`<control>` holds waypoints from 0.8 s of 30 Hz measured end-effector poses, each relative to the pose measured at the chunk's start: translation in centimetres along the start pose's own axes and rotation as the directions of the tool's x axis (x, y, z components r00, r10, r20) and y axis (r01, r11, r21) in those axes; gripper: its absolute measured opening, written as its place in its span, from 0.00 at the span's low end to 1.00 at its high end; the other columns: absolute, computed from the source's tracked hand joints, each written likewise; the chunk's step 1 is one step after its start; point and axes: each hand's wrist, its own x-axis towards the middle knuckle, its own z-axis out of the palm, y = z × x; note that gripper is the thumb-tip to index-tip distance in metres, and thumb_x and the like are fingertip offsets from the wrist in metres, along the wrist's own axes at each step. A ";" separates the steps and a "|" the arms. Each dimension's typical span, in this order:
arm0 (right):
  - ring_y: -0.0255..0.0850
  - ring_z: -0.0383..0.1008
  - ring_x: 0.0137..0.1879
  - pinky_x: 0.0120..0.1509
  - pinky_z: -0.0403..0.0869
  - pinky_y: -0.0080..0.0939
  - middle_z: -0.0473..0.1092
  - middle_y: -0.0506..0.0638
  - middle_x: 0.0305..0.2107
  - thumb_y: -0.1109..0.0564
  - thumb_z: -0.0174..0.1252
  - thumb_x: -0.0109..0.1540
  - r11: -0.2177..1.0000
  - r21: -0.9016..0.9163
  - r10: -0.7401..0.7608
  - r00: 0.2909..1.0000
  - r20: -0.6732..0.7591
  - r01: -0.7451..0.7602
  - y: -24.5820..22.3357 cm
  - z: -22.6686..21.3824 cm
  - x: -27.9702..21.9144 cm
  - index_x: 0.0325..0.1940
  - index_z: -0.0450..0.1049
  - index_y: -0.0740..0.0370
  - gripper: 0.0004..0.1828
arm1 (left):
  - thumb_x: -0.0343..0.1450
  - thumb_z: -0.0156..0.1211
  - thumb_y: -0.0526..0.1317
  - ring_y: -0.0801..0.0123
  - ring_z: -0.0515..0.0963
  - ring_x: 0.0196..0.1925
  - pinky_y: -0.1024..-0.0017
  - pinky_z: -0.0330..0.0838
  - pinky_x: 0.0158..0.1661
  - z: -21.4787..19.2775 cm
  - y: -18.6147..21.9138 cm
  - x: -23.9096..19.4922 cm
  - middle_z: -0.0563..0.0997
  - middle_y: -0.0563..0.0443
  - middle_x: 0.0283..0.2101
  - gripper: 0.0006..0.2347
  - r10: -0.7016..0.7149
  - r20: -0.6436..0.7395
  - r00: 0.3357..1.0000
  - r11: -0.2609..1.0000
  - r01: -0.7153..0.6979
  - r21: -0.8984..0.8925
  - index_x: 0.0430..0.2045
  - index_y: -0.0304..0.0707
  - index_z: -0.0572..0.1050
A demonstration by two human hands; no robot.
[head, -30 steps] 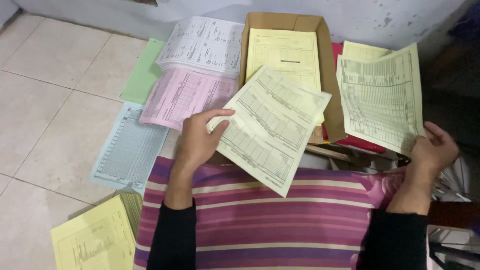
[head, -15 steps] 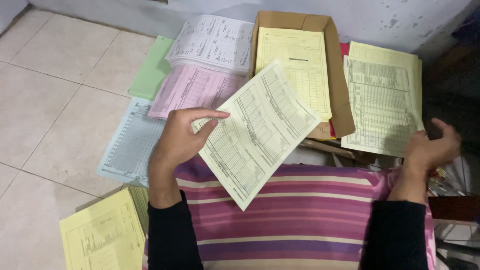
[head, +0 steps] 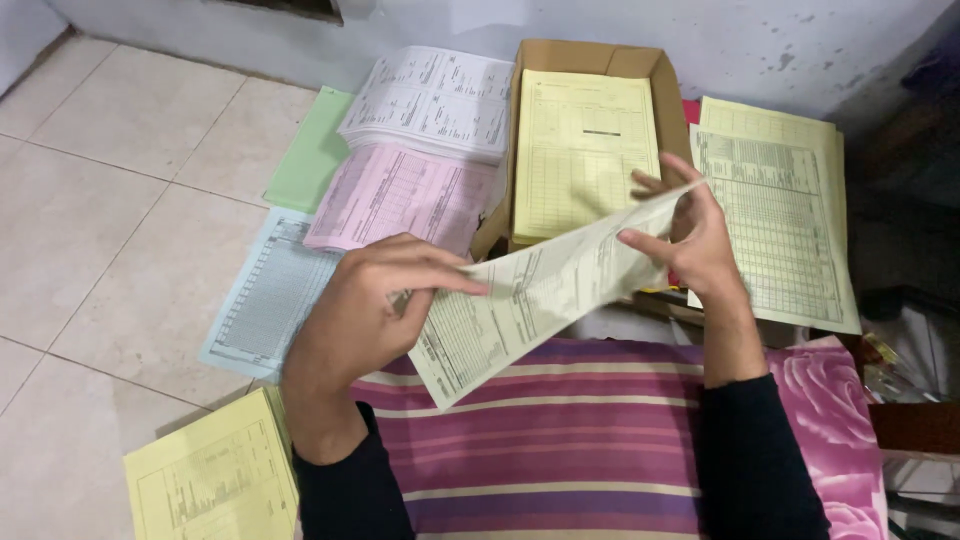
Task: Sorting and organizing printed yellow and white forms into a cardboard box
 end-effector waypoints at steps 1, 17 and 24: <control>0.59 0.66 0.71 0.70 0.71 0.56 0.62 0.74 0.66 0.67 0.69 0.52 1.000 -0.001 -0.001 1.000 0.005 0.001 -0.7 0.2 -0.5 0.75 0.50 0.60 0.52 | 0.65 0.51 0.19 0.74 0.81 0.33 0.80 0.61 0.19 0.3 -0.5 0.3 0.87 0.48 0.45 0.22 -0.002 -0.004 1.000 1.000 0.002 0.001 0.40 0.48 0.85; 0.48 0.79 0.56 0.59 0.83 0.51 0.71 0.63 0.54 0.55 0.64 0.65 0.609 0.778 0.755 0.413 -0.509 -0.155 0.3 4.4 -8.1 0.62 0.65 0.70 0.25 | 0.68 0.66 0.54 0.58 0.80 0.18 0.64 0.73 0.22 12.6 -0.6 4.5 0.80 0.51 0.17 0.21 -0.262 -0.446 0.856 0.947 0.318 0.053 0.44 0.40 0.74; 0.48 0.81 0.47 0.54 0.84 0.53 0.69 0.61 0.45 0.58 0.60 0.66 0.213 0.977 0.906 0.377 -0.191 -0.017 7.5 3.6 -10.8 0.54 0.63 0.71 0.18 | 0.70 0.53 0.60 0.30 0.85 0.42 0.43 0.76 0.39 16.4 1.0 5.4 0.84 0.29 0.35 0.41 -0.616 0.076 0.784 0.716 0.598 -0.361 0.69 0.22 0.50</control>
